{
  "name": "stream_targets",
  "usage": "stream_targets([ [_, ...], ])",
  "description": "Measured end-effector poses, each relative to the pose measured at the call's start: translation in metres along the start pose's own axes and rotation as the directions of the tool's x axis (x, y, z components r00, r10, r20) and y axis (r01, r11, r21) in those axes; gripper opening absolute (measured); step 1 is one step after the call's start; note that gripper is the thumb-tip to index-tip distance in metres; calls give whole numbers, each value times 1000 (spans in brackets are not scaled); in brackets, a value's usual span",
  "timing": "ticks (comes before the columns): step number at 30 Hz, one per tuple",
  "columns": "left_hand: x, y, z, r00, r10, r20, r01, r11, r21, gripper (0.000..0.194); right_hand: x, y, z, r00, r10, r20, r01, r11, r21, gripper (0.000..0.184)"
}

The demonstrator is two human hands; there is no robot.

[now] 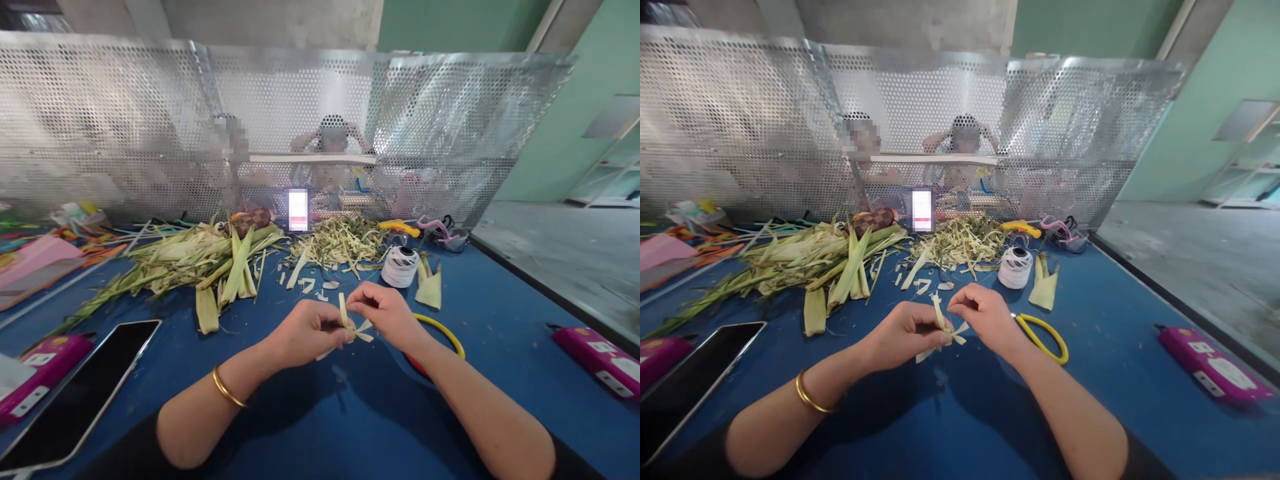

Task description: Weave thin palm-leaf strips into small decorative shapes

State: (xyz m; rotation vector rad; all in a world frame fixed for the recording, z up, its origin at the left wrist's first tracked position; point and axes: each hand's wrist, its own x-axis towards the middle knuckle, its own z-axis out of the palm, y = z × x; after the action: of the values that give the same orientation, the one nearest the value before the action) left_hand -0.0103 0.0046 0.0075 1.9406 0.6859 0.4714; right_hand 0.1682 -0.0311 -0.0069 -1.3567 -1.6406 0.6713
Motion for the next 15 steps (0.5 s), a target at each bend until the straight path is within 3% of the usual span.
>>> stream_targets([
  [3,0,-1,0,988,18,-151,-18,1000,3,20,0,3,7,981,191,17,-192,971,140,15],
  [7,2,-3,-2,927,23,-375,16,995,103,20,-3,3,16,966,254,43,-257,960,111,16],
  [9,2,-4,-3,900,21,-436,36,992,122,20,-6,1,19,983,182,29,-182,983,34,13],
  [11,3,-5,-4,886,25,-463,47,989,142,20,-10,-1,19,1000,15,3,-15,995,-95,11],
  [13,3,-5,-5,882,36,-470,58,981,183,19,-13,-3,18,984,-179,7,175,948,-267,15],
  [15,3,-6,-6,891,54,-452,62,969,238,19,-15,-6,14,944,-327,47,313,842,-439,21],
])
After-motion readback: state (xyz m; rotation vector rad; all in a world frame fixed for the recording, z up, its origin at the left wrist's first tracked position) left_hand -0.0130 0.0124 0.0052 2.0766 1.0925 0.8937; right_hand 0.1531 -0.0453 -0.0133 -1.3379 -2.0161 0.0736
